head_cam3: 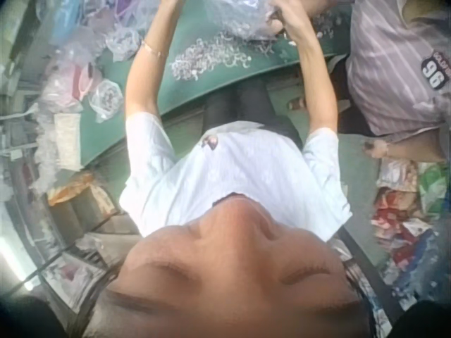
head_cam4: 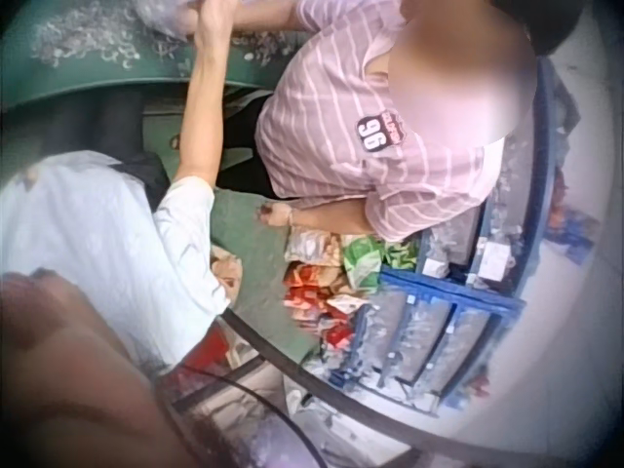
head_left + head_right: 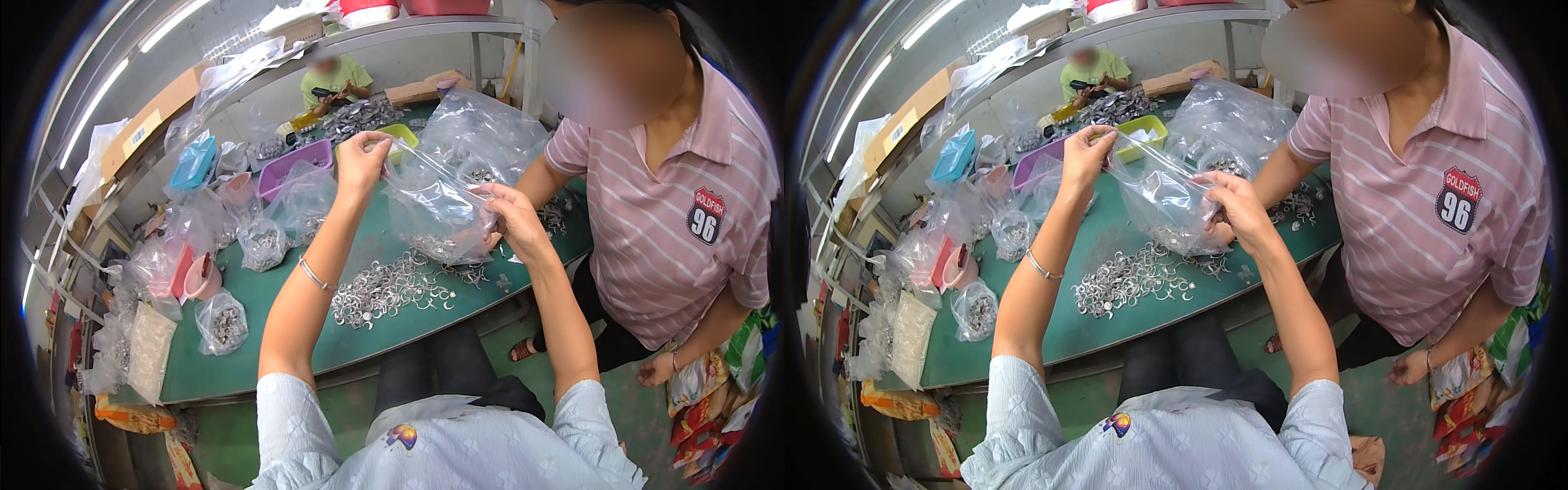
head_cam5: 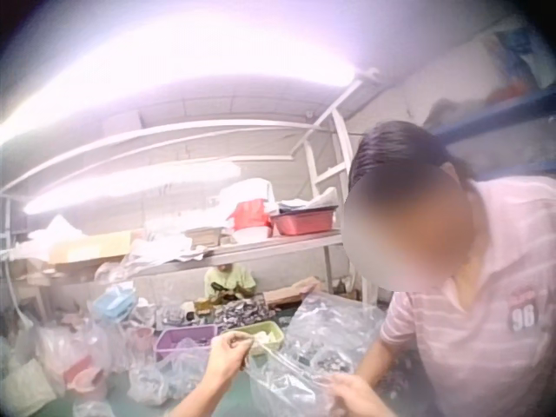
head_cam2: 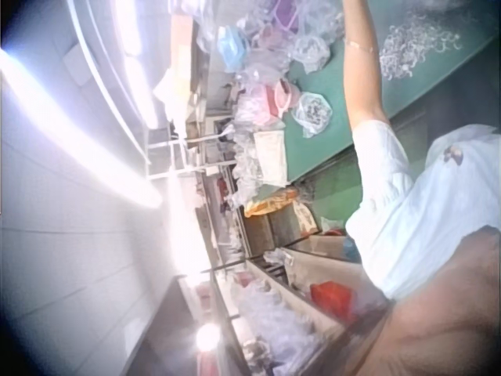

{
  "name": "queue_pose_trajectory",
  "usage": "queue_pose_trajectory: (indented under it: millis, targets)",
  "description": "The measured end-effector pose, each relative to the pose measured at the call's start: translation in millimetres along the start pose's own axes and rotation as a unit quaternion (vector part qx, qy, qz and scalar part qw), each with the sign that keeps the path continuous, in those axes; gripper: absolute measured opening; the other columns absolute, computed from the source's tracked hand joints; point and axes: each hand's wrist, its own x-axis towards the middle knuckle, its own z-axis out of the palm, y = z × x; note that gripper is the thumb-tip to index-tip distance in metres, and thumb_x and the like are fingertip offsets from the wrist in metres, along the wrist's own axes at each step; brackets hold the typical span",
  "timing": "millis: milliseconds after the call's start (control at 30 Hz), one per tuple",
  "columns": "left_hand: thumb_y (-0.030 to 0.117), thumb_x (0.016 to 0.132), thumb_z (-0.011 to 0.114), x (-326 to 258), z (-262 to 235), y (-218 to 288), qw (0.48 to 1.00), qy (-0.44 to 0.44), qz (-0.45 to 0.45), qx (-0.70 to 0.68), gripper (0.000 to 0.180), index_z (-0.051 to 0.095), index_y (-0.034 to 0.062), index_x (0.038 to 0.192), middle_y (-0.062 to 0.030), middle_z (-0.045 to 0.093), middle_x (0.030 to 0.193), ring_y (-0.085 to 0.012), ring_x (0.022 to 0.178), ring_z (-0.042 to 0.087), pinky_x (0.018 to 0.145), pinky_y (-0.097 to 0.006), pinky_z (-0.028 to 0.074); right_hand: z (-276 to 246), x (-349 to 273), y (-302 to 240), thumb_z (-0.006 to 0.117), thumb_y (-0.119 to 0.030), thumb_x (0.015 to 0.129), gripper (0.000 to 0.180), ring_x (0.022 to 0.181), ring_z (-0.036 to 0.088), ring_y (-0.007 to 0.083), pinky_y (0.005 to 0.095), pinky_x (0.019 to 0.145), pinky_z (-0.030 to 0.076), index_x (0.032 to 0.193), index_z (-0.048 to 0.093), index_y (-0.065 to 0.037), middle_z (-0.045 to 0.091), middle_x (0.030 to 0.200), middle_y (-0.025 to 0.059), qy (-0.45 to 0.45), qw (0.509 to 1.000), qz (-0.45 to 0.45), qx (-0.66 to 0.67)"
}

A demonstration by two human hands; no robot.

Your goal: The person sorts through a pile of small, crescent-shaped metal hardware components on a green table, picking them up and placing them into a plastic bag.

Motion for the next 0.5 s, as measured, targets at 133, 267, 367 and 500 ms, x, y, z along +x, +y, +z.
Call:
queue_pose_trajectory:
  millis: [133,267,367,500]
  targets:
    - [0.007,0.085,0.055,12,1,-15,0.999,0.021,-0.020,-0.020,0.013,0.061,-0.0027,0.092,-0.0030,0.057,0.059,-0.0088,0.047,0.053,0.042,-0.021,0.039,0,6,4,0.045,-0.007,0.084,0.031,0.050,0.052,0.0088,0.0218,0.047,0.045,0.111,0.053,0.004,0.054,0.063,0.0017,0.004,1.000,-0.017,0.011]
    - [0.005,0.087,0.050,23,-3,-27,0.999,0.033,-0.027,-0.020,0.016,0.062,-0.0011,0.094,-0.0039,0.058,0.065,-0.0106,0.055,0.057,0.047,-0.021,0.043,0,24,14,0.045,-0.007,0.084,0.029,0.052,0.055,0.0108,0.0227,0.048,0.047,0.110,0.054,0.003,0.058,0.068,0.0050,0.030,0.999,-0.019,0.014]
    - [0.003,0.088,0.048,38,-11,-39,0.997,0.071,0.000,0.013,0.016,0.062,-0.0011,0.094,-0.0048,0.059,0.067,-0.0115,0.057,0.058,0.050,-0.023,0.044,8,47,23,0.044,-0.006,0.085,0.029,0.057,0.057,0.0132,0.0236,0.051,0.048,0.111,0.053,0.004,0.059,0.072,0.0068,0.027,0.999,-0.033,0.005]
    - [0.000,0.087,0.047,71,-32,-69,0.993,0.111,0.037,-0.004,0.017,0.061,-0.0038,0.096,-0.0050,0.061,0.071,-0.0113,0.063,0.059,0.057,-0.022,0.044,30,91,37,0.043,-0.004,0.085,0.030,0.062,0.060,0.0148,0.0238,0.054,0.049,0.112,0.052,0.005,0.060,0.079,0.0086,0.047,0.997,-0.062,0.005]
